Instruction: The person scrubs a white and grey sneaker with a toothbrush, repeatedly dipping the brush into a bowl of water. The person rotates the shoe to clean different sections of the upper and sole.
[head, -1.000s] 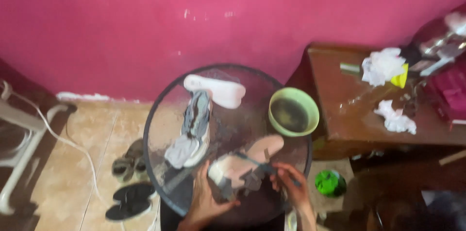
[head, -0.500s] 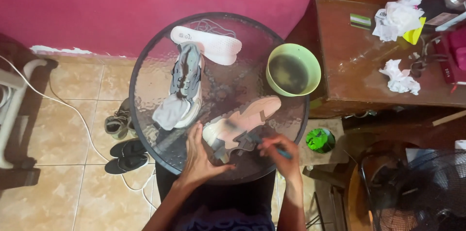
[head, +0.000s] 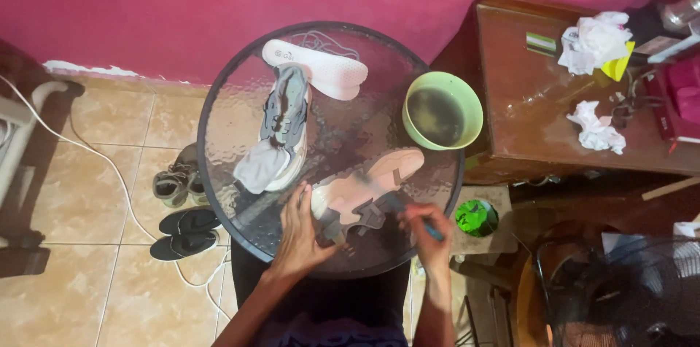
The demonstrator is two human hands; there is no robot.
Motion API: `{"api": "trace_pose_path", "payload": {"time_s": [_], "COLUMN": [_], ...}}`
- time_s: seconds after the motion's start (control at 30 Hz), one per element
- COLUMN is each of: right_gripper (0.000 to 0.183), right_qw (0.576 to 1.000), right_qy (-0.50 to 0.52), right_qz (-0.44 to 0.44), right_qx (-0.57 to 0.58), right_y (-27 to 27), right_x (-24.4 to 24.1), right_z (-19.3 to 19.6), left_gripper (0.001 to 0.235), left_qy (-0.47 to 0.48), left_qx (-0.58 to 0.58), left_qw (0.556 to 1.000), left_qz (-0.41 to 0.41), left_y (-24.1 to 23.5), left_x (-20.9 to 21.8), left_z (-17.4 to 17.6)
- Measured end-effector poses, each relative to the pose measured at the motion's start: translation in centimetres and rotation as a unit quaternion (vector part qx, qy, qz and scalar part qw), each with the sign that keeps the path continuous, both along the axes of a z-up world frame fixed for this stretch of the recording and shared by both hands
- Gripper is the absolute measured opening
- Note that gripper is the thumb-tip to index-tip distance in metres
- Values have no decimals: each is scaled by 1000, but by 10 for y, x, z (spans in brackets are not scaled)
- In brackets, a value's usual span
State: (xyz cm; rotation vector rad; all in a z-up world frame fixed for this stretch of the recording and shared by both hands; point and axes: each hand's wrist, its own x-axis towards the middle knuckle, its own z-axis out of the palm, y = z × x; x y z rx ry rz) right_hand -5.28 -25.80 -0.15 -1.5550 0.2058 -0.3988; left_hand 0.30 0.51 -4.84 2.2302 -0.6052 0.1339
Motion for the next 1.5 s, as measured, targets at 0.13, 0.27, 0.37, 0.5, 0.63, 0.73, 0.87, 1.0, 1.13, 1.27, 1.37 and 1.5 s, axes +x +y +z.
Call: {"api": "trace_pose_path", "payload": {"time_s": [0.13, 0.27, 0.37, 0.5, 0.63, 0.73, 0.87, 1.0, 1.13, 1.27, 1.37, 1.5], "right_gripper": [10, 8, 4, 13, 2, 5, 7, 8, 17, 22, 20, 23], "right_qw": [998, 993, 998, 997, 999, 992, 982, 975, 968, 971, 974, 969], "right_qy": [-44, -27, 44, -62, 13, 37, 20, -34, -49, 5, 16, 74], "right_qz": [50, -111, 45, -23, 8, -96, -140, -183, -245, -232, -167, -150], "right_qx": [-7, 37, 12, -31, 31, 78, 122, 120, 31, -65, -150, -180], "right_y": [-8, -17, -12, -23, -21, -28, -33, -32, -34, -61, -78, -77], "right_x": [0, -1, -9, -6, -3, 3, 11, 21, 41, 71, 92, 105], "right_z": [-5, -9, 5, 9, 1, -17, -6, 23, 56, 58, 50, 49], "left_gripper": [126, 124, 106, 108, 128, 77, 80, 73, 41, 33, 42, 39], "left_qy": [4, 22, 0, -117, -185, -235, -283, -193, 7, 78, 123, 220], "left_qx": [12, 60, 119, 159, 127, 76, 60, 12, -10, -26, -74, -105], "left_qw": [1000, 998, 993, 978, 963, 957, 949, 976, 1000, 996, 989, 967], "left_qz": [7, 11, -13, -72, -149, -154, -125, -100, -4, 24, 33, 80], "left_y": [-2, -1, 3, 3, 13, 13, 17, 19, 17, 13, 9, 11], "left_x": [1, -2, -3, 11, 30, 39, 36, 29, 12, 9, 12, 17], "left_z": [0, 6, 7, 32, 45, 54, 62, 63, 76, 77, 89, 102]}}
